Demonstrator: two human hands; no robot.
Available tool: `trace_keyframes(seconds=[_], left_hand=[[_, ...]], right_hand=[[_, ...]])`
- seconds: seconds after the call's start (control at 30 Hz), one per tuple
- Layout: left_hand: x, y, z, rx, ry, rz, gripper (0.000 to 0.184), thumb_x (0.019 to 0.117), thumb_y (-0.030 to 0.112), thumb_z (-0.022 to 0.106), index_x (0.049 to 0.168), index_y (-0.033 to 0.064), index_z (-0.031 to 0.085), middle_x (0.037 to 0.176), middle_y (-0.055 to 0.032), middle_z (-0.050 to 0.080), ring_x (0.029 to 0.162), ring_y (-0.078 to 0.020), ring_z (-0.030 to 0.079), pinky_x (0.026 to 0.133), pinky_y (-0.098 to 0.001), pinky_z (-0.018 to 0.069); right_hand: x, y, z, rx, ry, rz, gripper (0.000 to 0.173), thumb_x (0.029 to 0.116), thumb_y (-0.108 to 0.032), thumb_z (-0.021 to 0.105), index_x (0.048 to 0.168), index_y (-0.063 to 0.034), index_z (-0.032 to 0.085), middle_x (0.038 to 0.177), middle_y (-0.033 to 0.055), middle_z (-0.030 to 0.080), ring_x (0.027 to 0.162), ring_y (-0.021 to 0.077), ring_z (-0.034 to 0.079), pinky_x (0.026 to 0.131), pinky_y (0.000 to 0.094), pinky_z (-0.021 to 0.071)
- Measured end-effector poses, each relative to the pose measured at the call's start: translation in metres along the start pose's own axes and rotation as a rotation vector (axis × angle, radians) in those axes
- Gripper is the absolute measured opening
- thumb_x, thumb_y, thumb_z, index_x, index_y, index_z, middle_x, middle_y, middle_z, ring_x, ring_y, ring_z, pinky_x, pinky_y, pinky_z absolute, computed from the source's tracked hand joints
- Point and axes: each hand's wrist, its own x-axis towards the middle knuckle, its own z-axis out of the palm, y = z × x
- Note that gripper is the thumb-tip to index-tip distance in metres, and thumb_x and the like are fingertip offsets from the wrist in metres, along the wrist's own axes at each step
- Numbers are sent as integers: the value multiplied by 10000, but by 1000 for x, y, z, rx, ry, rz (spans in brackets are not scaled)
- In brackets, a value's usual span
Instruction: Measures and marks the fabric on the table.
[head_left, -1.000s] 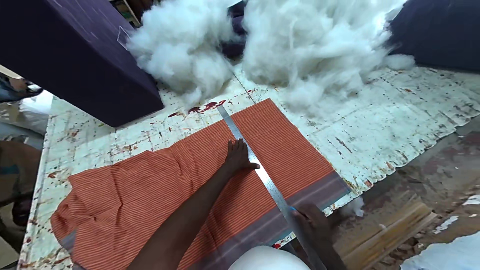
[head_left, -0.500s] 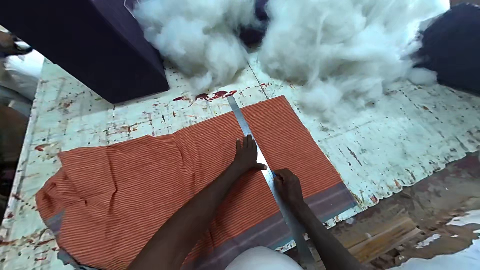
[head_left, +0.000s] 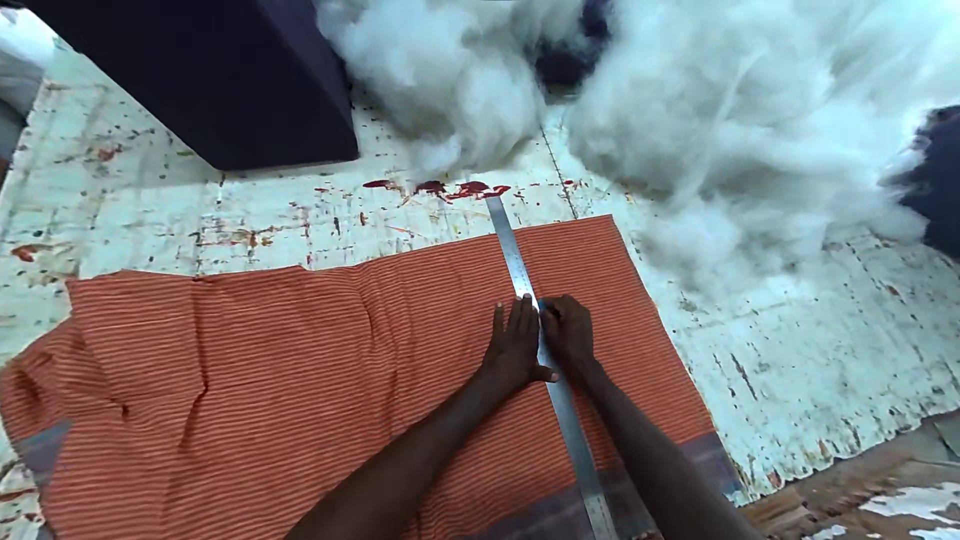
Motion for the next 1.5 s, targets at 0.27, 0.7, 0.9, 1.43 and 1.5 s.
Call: trace_keyframes(seconds=[0.27, 0.7, 0.9, 1.43, 1.5], left_hand=[[7, -6, 12, 10, -4, 5, 1350, 730, 881, 591, 1610, -52, 169, 1713, -218, 21, 1593, -349, 0, 1250, -616, 19], [6, -3, 5, -84, -123, -22, 1310, 783, 852, 573, 1627, -23, 88, 1717, -187, -77, 1589, -314, -117, 1242, -622, -71], [1, -6, 13, -47, -20, 10, 1318, 748, 868, 595, 1616, -28, 173, 1722, -182, 14, 1597, -316, -21, 1253, -614, -9], [6, -10, 20, 61, 13, 20, 1345, 726, 923, 539, 1620, -14, 174, 1719, -188, 51, 1596, -335, 28, 1228, -668, 7], [7, -9, 17, 71, 3, 20, 1350, 718, 922, 550, 1616, -17, 186, 1716, -195, 57, 1593, -349, 37, 1226, -670, 18]], right_hand=[[107, -11, 33, -79, -60, 20, 169, 962, -95, 626, 1050, -2, 737, 991, 176, 703, 945, 328, 691, 867, 505, 561], [167, -26, 9, -51, -307, 197, 151, 914, -109, 677, 1025, -46, 756, 920, 141, 730, 864, 296, 703, 796, 533, 564], [100, -24, -4, -96, -297, 193, 133, 923, -110, 657, 1009, -54, 743, 889, 134, 722, 842, 300, 701, 759, 527, 562], [-149, -15, -86, -67, -335, 271, 109, 918, -95, 648, 984, -54, 724, 870, 115, 696, 811, 275, 688, 739, 504, 575], [-224, -8, -107, -80, -342, 320, 164, 941, -151, 626, 1011, -53, 737, 919, 106, 704, 847, 260, 690, 791, 486, 580]])
